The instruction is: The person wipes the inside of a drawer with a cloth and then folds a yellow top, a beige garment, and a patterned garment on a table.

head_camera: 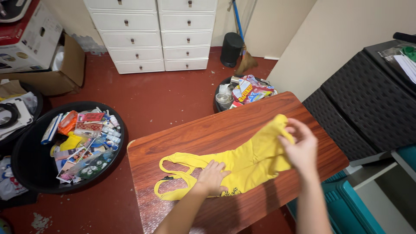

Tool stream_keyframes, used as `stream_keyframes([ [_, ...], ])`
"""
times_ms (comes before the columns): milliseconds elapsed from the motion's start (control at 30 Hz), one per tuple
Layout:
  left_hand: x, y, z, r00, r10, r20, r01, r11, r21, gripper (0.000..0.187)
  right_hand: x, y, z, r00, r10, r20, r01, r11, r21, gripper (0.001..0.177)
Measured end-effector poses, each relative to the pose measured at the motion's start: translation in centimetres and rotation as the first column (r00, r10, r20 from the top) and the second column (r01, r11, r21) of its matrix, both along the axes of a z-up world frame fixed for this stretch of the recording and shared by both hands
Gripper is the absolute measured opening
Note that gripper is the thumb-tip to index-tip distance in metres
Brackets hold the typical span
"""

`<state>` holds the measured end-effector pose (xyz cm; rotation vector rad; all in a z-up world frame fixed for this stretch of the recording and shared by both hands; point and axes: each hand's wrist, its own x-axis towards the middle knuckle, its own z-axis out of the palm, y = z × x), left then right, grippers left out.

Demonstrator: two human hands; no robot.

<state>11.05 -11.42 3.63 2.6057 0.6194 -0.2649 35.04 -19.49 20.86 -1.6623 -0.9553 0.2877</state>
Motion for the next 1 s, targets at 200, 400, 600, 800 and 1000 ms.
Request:
stream_keyframes([
  [200, 1.4, -2.1, -3.9, 0.993, -0.1, 0.056, 0.101, 0.995, -0.02, 0.094, -0.8, -0.2, 0.2, 0.996, 0.076, -0.047, -0.078, 0.996, -0.034, 0.056],
  [400, 0.6, -0.7, -11.8, 0.47, 0.667, 0.578, -0.215, 0.722, -0.658, 0.062, -10.0, 3.0, -2.8, 0.99, 0.142, -0.017, -0.143, 0.989, -0.038, 0.054],
  [600, -9.8, 3.6, -9.9, 0.149, 0.984, -0.099, 0.162, -0.123, -0.979, 0.075, -19.1, 6.2, -9.9, 0.957, 0.276, 0.091, -0.282, 0.958, 0.052, 0.063],
  [800, -13.8, 6.4, -7.0, 0.33, 0.938, -0.102, 0.057, -0.127, -0.99, 0.071, -24.1, 5.9, -14.8, 0.809, 0.534, -0.245, -0.587, 0.753, -0.297, 0.065],
  [1000, -12.8, 8.2, -10.7, 0.203, 0.977, 0.065, -0.416, 0.146, -0.898, 0.047, -19.1, 3.8, -22.4, 0.881, 0.304, 0.362, -0.329, 0.944, 0.007, 0.038],
])
